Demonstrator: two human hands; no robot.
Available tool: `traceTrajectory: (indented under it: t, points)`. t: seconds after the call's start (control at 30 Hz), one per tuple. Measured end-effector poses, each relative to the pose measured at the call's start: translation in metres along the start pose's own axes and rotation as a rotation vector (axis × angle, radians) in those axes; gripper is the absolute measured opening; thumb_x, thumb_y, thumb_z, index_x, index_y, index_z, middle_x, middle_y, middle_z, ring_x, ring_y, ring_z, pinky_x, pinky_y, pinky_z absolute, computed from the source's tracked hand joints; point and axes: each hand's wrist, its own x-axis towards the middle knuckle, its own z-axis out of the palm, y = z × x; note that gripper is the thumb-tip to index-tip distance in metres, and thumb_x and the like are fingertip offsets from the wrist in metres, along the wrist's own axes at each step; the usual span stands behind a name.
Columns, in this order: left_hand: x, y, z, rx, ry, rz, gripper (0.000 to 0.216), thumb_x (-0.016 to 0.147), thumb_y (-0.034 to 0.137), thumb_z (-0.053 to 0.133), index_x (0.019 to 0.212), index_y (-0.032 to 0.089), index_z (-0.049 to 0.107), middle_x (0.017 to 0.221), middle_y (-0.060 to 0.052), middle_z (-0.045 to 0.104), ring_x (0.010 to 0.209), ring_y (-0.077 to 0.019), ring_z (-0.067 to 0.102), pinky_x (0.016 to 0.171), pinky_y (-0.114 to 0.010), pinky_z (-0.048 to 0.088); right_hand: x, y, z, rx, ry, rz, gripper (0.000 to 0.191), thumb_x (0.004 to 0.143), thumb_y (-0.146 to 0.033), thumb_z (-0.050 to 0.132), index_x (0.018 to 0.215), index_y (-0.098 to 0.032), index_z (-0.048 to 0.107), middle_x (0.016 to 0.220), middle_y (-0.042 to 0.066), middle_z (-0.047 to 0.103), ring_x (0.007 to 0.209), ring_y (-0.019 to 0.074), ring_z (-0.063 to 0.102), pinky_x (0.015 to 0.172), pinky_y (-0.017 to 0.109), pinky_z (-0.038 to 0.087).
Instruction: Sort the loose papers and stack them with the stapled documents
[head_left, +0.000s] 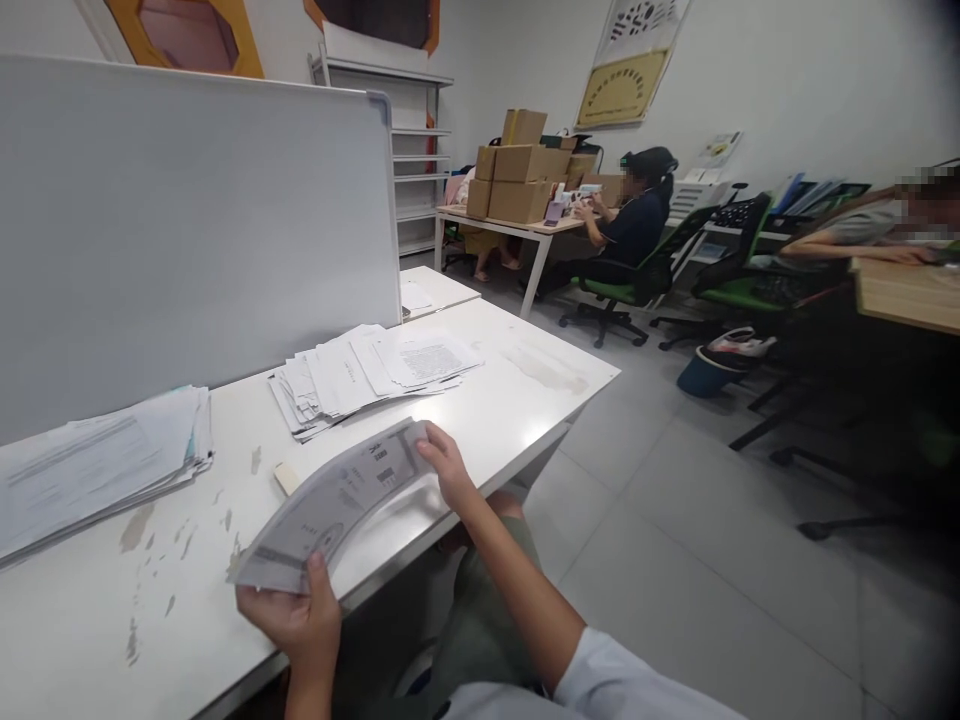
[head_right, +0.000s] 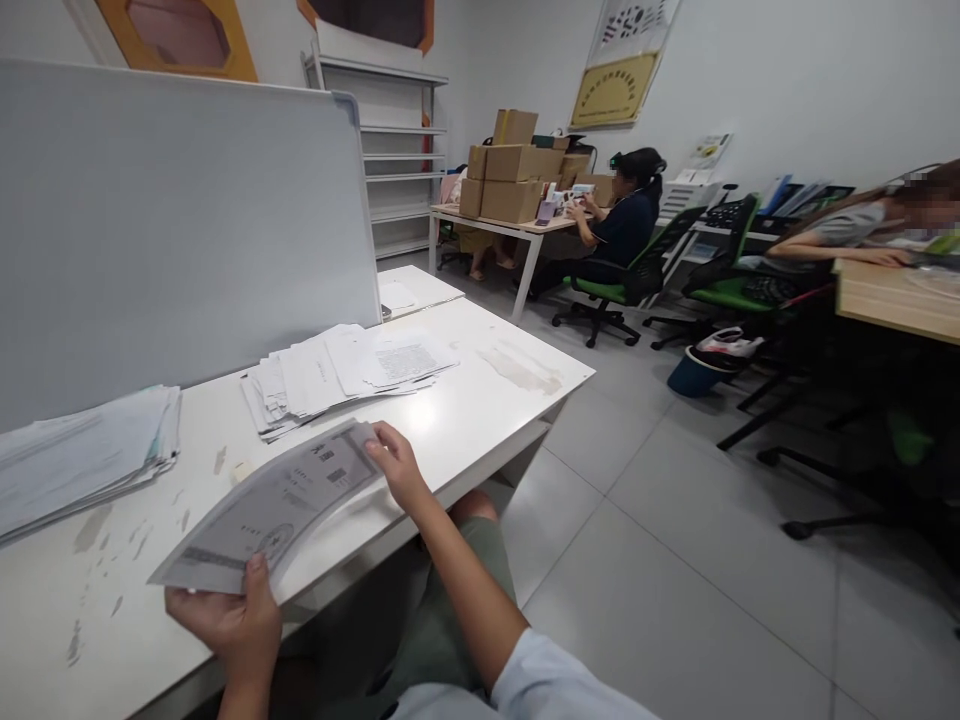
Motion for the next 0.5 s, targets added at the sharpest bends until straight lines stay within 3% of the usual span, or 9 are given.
traceTrajectory:
  t: [0.1,0.2,0.3,0.4,0.5]
  points:
    - [0.003,0.0,-0.005,-0.017,-0.082,-0.085,0.078,0.079,0.042,0.066,0.141,0.017,0.028,0.105,-0.012,0.058,0.106,-0.0254,0.06,0.096,-0.048,0.048,-0.002,0.009,-0.001,0.001,0.083,0.064,0.014,0.071,-0.035,0.057,0.074,-0.021,0.056,0.07,-0.001,0.052,0.07,0.0172,0.048,0.067,0.027,0.041]
    - [-0.002,0.002,-0.01,0.036,-0.041,-0.086,0.081,0.078,0.042,0.066,0.145,0.021,0.024,0.102,-0.009,0.059,0.099,-0.0233,0.062,0.094,-0.047,0.049,-0.005,0.014,-0.001,0.012,0.262,-0.02,0.008,0.069,-0.028,0.052,0.065,-0.022,0.051,0.064,-0.002,0.046,0.064,0.0155,0.043,0.062,0.026,0.037]
    - [-0.015,0.009,-0.013,0.121,-0.03,-0.029,0.084,0.079,0.04,0.064,0.147,0.024,0.018,0.104,-0.009,0.061,0.098,-0.0232,0.063,0.094,-0.047,0.048,-0.005,0.011,-0.002,0.0,0.189,-0.068,0.007,0.07,-0.026,0.052,0.069,-0.022,0.056,0.068,0.001,0.054,0.068,0.0173,0.049,0.065,0.029,0.039]
    - [-0.024,0.013,-0.02,0.248,-0.156,-0.058,0.071,0.082,0.04,0.059,0.144,0.023,0.029,0.102,-0.01,0.064,0.103,-0.0264,0.062,0.094,-0.045,0.049,-0.008,0.002,-0.004,-0.036,0.127,-0.049,0.009,0.069,-0.022,0.051,0.072,-0.021,0.06,0.071,0.002,0.059,0.071,0.0187,0.054,0.07,0.03,0.042]
    - [-0.031,0.013,-0.036,0.372,-0.087,-0.149,0.065,0.081,0.04,0.06,0.14,0.022,0.04,0.099,-0.011,0.065,0.103,-0.0289,0.062,0.091,-0.045,0.052,-0.019,-0.014,-0.008,-0.072,0.109,-0.088,0.011,0.075,-0.02,0.05,0.069,-0.022,0.059,0.069,0.002,0.057,0.07,0.0178,0.053,0.068,0.03,0.042]
